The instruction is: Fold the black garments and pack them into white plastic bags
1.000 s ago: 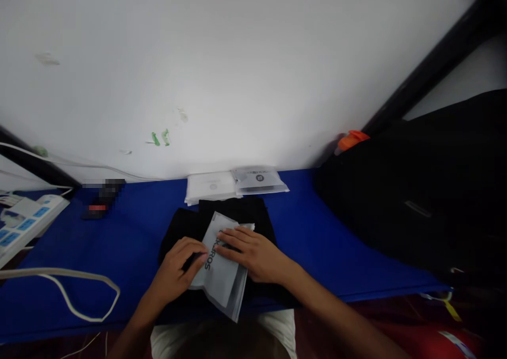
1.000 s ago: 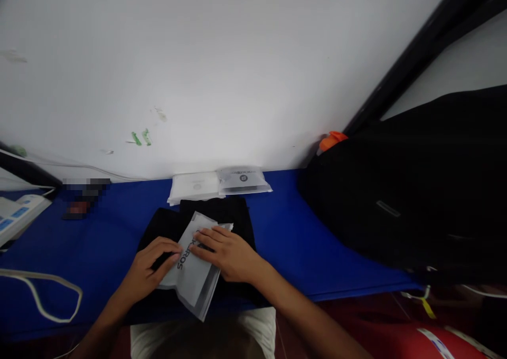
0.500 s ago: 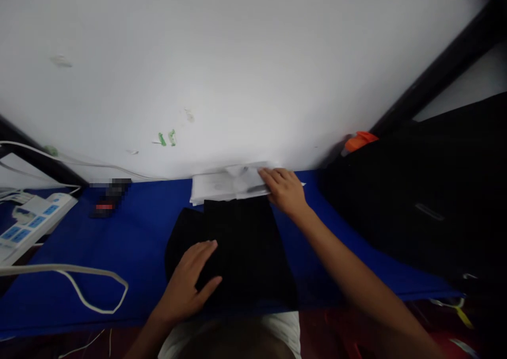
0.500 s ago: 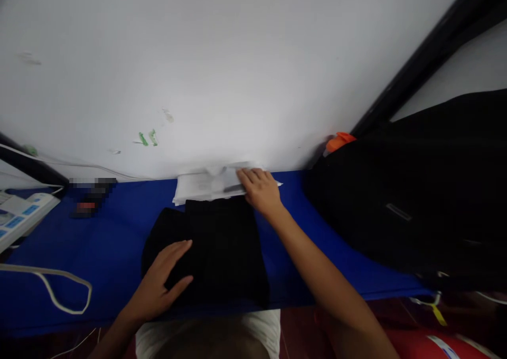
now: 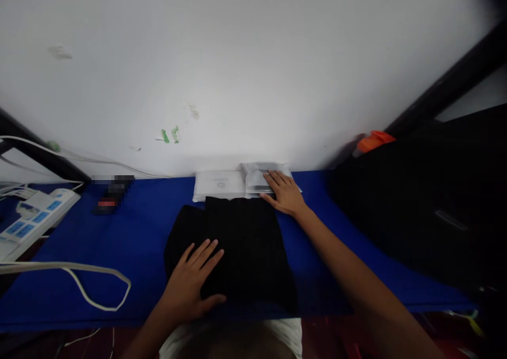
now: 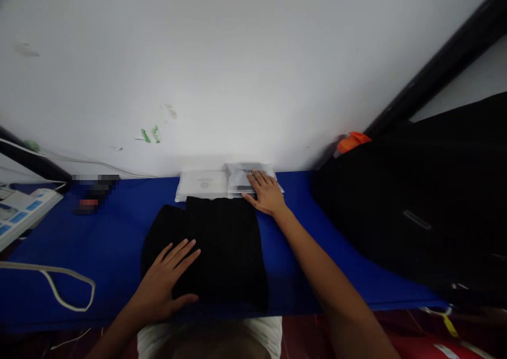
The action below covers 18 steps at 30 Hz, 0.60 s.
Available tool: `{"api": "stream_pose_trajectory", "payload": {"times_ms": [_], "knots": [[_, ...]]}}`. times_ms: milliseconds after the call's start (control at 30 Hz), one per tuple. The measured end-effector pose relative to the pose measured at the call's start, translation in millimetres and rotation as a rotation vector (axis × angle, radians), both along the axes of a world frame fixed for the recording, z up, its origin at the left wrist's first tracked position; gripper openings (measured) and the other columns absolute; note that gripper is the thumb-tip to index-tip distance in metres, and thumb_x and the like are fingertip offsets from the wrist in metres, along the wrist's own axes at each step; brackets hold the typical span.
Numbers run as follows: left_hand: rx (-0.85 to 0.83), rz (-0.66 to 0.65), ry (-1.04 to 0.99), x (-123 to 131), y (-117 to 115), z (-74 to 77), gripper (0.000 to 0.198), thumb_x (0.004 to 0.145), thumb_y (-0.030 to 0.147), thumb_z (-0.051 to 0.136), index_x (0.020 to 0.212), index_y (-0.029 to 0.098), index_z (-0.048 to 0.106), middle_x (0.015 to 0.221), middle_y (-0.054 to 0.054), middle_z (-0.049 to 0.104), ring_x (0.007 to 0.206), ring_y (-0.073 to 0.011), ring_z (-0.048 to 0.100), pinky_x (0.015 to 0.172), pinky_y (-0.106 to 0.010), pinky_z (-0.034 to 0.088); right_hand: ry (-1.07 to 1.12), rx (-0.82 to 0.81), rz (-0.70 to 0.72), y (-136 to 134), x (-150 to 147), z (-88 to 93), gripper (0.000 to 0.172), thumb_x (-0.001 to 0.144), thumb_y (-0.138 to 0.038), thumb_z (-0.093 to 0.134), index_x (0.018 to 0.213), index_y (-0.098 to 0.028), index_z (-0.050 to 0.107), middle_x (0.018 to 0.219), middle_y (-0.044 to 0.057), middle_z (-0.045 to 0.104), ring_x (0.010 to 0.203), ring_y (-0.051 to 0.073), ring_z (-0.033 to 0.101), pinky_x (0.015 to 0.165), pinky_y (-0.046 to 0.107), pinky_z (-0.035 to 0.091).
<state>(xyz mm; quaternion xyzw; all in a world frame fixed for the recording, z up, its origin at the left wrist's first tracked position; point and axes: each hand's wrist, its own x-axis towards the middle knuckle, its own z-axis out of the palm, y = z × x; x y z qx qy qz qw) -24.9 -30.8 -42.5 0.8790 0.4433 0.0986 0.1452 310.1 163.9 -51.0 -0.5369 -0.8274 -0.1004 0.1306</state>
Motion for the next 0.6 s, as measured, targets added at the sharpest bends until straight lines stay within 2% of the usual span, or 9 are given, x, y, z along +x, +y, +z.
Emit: {"api": "stream_pose_trajectory", "payload": {"times_ms": [100,167,233,300,367,433,500,600], "knots": [[-0.017,-0.025,0.001,-1.9,2.4,2.2,0.088,0.081,0.055,0.067,0.152,0.028,0.023,0.157,-0.013,0.03,0.143,-0.036,0.031,0.112,-0.064,0.027,0.017,-0.017,-0.012,-0.8,0.4,-4.0,0.07,0.094,-0.065,0.029,0.15,-0.022,0.029,0.156,0.01,0.032,0.142,0.034,0.029,0.111,0.051,0.03],[-0.027,-0.054,-0.016,-4.3,2.2,5.6,0.089,0.08,0.05,0.07,0.152,0.028,0.023,0.156,-0.014,0.031,0.143,-0.0354,0.03,0.113,-0.064,0.025,0.03,-0.028,-0.023,1.3,1.3,-5.5,0.066,0.097,-0.061,0.027,0.149,-0.022,0.031,0.156,0.01,0.034,0.143,0.032,0.028,0.111,0.05,0.029],[-0.039,-0.076,-0.055,-9.3,0.6,10.1,0.086,0.077,0.04,0.073,0.15,0.027,0.029,0.156,-0.014,0.032,0.143,-0.0337,0.03,0.114,-0.062,0.025,0.05,-0.056,-0.023,3.8,2.9,-4.2,0.06,0.099,-0.055,0.024,0.149,-0.023,0.033,0.155,0.009,0.035,0.144,0.03,0.028,0.112,0.05,0.028],[-0.053,-0.073,-0.102,-17.1,-1.7,14.9,0.07,0.076,0.029,0.073,0.138,0.026,0.044,0.156,-0.012,0.033,0.143,-0.0316,0.031,0.115,-0.059,0.028,0.077,-0.083,-0.02,2.8,4.0,1.0,0.056,0.101,-0.051,0.024,0.149,-0.024,0.033,0.156,0.009,0.033,0.145,0.029,0.026,0.113,0.051,0.028],[-0.06,-0.061,-0.134,-25.7,-4.2,19.0,0.047,0.075,0.021,0.07,0.119,0.024,0.056,0.154,-0.011,0.037,0.143,-0.0301,0.032,0.113,-0.055,0.034,0.116,-0.073,-0.015,-7.0,2.0,9.3,0.057,0.1,-0.052,0.027,0.15,-0.024,0.031,0.158,0.011,0.028,0.146,0.03,0.022,0.113,0.054,0.026],[-0.049,-0.067,-0.15,-32.7,-6.4,21.8,0.032,0.075,0.015,0.065,0.105,0.023,0.059,0.15,-0.01,0.043,0.142,-0.0298,0.034,0.11,-0.053,0.038,0.179,-0.042,0.029,-29.6,-4.5,19.0,0.061,0.099,-0.054,0.034,0.151,-0.023,0.029,0.158,0.013,0.027,0.146,0.032,0.021,0.113,0.057,0.026],[-0.029,-0.081,-0.151,-36.8,-8.5,22.9,0.027,0.075,0.011,0.061,0.099,0.023,0.06,0.147,-0.01,0.047,0.141,-0.0296,0.036,0.109,-0.052,0.04,0.263,-0.069,0.149,-64.6,-14.9,27.8,0.064,0.097,-0.054,0.041,0.15,-0.021,0.031,0.155,0.015,0.033,0.144,0.031,0.029,0.112,0.054,0.031],[0.027,-0.08,-0.156,-39.2,-12.2,21.9,0.019,0.08,0.01,0.055,0.094,0.023,0.061,0.143,-0.01,0.052,0.138,-0.0283,0.042,0.106,-0.05,0.044,0.286,-0.333,0.399,-128.3,-31.0,35.4,0.071,0.091,-0.055,0.055,0.149,-0.022,0.033,0.149,0.015,0.044,0.136,0.028,0.043,0.109,0.047,0.04]]}}
